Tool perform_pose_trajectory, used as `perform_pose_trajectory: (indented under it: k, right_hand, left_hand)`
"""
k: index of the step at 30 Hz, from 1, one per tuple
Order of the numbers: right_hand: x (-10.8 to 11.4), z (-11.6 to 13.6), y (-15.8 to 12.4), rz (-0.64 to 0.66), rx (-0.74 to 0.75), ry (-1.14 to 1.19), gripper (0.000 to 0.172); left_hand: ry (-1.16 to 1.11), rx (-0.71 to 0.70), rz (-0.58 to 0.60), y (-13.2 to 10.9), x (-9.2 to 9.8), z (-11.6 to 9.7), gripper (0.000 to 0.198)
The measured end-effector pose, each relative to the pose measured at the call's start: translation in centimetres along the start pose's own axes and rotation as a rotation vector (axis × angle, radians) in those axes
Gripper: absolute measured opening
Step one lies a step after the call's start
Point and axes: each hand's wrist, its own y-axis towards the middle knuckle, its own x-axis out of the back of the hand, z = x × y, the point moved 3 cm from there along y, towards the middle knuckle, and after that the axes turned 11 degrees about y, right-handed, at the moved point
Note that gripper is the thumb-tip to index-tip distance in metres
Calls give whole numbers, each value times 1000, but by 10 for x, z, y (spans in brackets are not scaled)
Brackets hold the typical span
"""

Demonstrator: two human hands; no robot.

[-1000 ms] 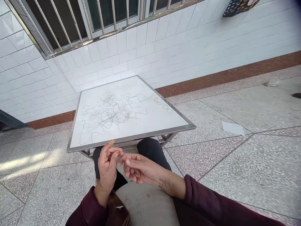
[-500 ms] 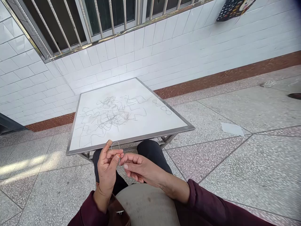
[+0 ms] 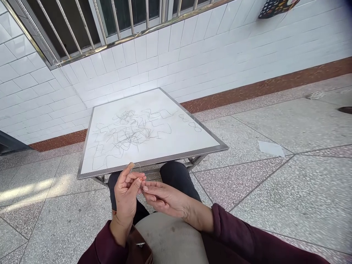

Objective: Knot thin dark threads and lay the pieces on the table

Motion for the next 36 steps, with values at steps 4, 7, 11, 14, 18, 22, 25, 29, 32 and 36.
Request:
perform_pose_trajectory:
  k: [4, 7, 11, 14, 18, 22, 25, 29, 32, 36]
  right_hand:
    - [4, -3, 5, -86, 34, 6, 28]
    - [7, -6, 8, -148, 83, 15, 29]
    - [7, -7, 10, -160, 180, -65, 35]
    - [5, -6, 11, -131, 265, -166, 38]
    - [3, -5, 12, -78, 328, -191, 37]
    - [4, -4, 11, -55, 307, -181, 34]
    - [7, -3, 11, -54, 287, -238, 33]
    - [8, 2, 9, -54, 359, -376, 31]
    - [6, 4, 7, -55, 424, -535, 30]
    - [4, 6, 5, -121, 532, -776, 26]
  left_hand:
    - [-43, -9, -46, 2, -2, 0, 45]
    - [-105, 9, -126, 4, -5, 1, 47]
    - [-186, 45, -178, 7, -7, 2, 54]
    - [-212, 35, -199, 8, -7, 2, 55]
    - [-224, 24, -196, 8, -7, -2, 51]
    - [-212, 8, -182, 7, -8, -7, 51]
    - [-201, 6, -150, 6, -8, -8, 53]
    - [-190, 10, -120, 6, -7, -5, 56]
    - [-201, 12, -104, 7, -7, -4, 59]
    - [-226, 9, -99, 8, -8, -4, 61]
